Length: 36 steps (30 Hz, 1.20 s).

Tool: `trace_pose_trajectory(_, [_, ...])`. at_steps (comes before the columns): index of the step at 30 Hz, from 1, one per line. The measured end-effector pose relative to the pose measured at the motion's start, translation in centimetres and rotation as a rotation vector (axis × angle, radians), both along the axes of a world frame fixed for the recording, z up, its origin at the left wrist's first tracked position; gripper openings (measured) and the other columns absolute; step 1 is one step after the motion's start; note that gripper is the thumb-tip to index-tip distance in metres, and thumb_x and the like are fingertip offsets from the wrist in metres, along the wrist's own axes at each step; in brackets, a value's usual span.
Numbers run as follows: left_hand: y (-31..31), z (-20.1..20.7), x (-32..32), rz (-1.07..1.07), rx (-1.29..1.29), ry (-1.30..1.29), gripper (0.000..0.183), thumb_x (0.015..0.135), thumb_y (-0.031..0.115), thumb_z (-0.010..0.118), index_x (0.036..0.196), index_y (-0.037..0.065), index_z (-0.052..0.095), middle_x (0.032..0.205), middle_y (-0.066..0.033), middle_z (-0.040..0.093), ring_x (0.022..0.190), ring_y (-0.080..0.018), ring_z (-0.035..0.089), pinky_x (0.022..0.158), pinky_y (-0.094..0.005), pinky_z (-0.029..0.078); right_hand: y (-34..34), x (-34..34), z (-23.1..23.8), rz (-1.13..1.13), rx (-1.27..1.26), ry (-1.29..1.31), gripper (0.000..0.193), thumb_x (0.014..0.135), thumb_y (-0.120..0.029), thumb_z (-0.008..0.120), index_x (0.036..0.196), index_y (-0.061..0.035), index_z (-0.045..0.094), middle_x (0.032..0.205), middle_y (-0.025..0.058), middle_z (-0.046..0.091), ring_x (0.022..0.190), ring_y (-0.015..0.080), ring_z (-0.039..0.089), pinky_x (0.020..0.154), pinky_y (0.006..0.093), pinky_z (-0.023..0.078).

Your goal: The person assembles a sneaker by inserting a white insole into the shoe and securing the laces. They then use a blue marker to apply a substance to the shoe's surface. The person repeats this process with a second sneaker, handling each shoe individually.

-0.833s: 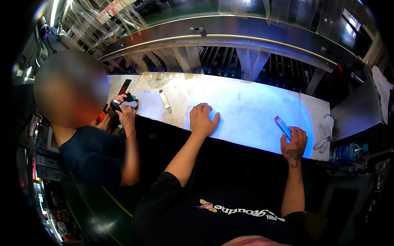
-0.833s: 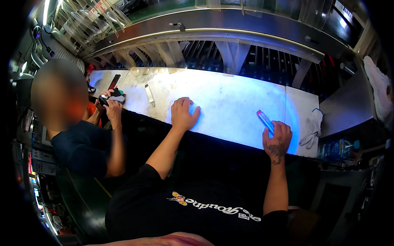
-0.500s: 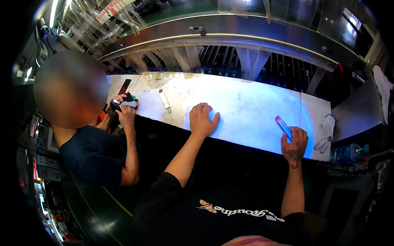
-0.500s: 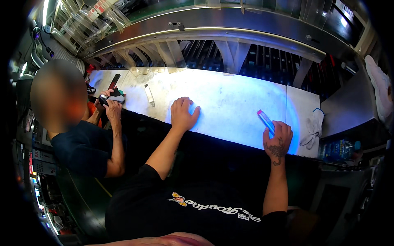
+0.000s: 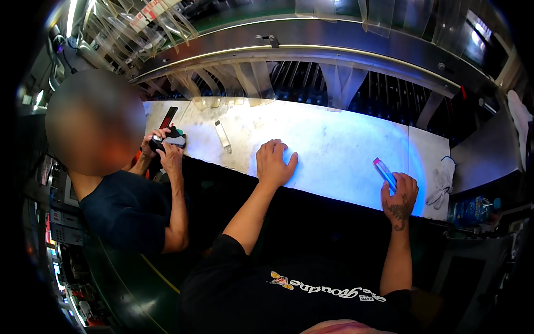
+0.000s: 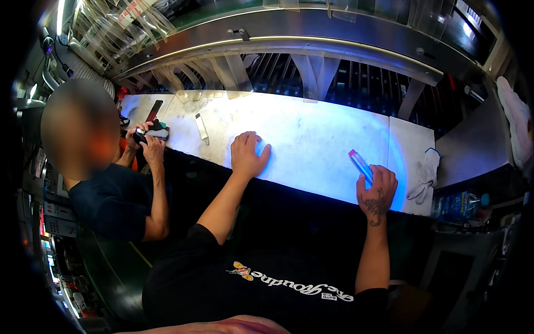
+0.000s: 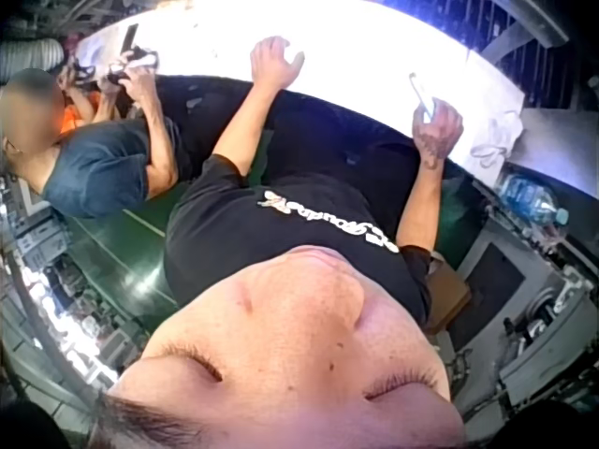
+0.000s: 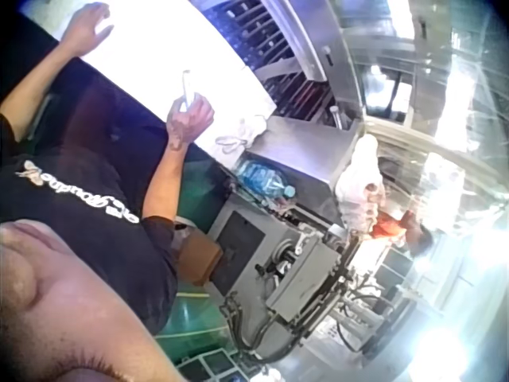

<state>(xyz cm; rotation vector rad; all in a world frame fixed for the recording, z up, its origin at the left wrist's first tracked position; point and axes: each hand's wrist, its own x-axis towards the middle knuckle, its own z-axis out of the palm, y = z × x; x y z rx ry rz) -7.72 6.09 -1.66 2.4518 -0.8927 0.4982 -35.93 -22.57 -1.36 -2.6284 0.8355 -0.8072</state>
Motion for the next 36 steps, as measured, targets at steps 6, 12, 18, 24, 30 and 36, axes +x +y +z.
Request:
trace_pose_trajectory(6, [-0.06,0.35,-0.16,0.003,0.007,0.009,0.035,0.089,0.031,0.082,0.111,0.007,0.069,0.123,-0.014,0.066,0.119,-0.0377,0.06,0.105,-0.0497,0.046,0.08,-0.05,0.19,0.004,0.012,-0.003,0.037,0.091,-0.022,0.076,0.122,-0.0018,0.074,0.125,0.0147,0.071,0.121,0.0356,0.063,0.109,0.0494,0.046])
trace_pose_trajectory(12, [0.03,-0.1,-0.05,0.002,0.012,0.007,0.035,0.09,0.033,0.082,0.111,0.007,0.071,0.13,-0.0167,0.067,0.124,-0.0381,0.06,0.108,-0.0505,0.046,-0.03,-0.06,0.14,0.006,-0.007,0.01,0.036,0.091,-0.02,0.076,0.123,-0.0024,0.073,0.125,0.0142,0.07,0.121,0.0353,0.063,0.109,0.0491,0.046])
trace_pose_trajectory(18, [-0.05,0.4,-0.14,0.003,0.016,0.027,0.035,0.089,0.031,0.083,0.112,0.007,0.07,0.13,-0.0155,0.066,0.124,-0.0379,0.059,0.108,-0.05,0.046,0.08,-0.03,0.24,-0.004,0.006,0.024,0.036,0.092,-0.02,0.076,0.123,-0.0027,0.073,0.125,0.0136,0.07,0.12,0.0352,0.062,0.11,0.0488,0.046])
trace_pose_trajectory(24, [-0.02,0.38,-0.12,0.0,0.012,-0.004,0.035,0.089,0.029,0.083,0.112,0.007,0.069,0.128,-0.015,0.066,0.121,-0.0379,0.059,0.107,-0.0499,0.046,0.12,0.01,0.6,0.009,0.02,0.005,0.036,0.091,-0.02,0.076,0.122,-0.0028,0.073,0.125,0.0138,0.07,0.12,0.0354,0.063,0.109,0.0484,0.046])
trace_pose_trajectory(30, [-0.04,0.12,0.05,-0.009,0.006,-0.017,0.034,0.089,0.03,0.083,0.11,0.007,0.07,0.129,-0.0156,0.067,0.122,-0.0377,0.06,0.107,-0.0499,0.046,-0.03,0.06,0.36,0.017,0.0,-0.011,0.036,0.091,-0.02,0.077,0.122,-0.0031,0.073,0.125,0.0144,0.071,0.119,0.0354,0.063,0.108,0.0482,0.047])
trace_pose_trajectory(36, [-0.05,0.3,-0.06,0.0,0.003,0.026,0.033,0.088,0.03,0.084,0.109,0.008,0.071,0.129,-0.0156,0.067,0.122,-0.0375,0.06,0.106,-0.0497,0.046,0.11,0.01,0.59,0.013,0.005,-0.013,0.035,0.091,-0.02,0.076,0.121,-0.0027,0.073,0.124,0.0144,0.071,0.119,0.0352,0.063,0.107,0.0486,0.047])
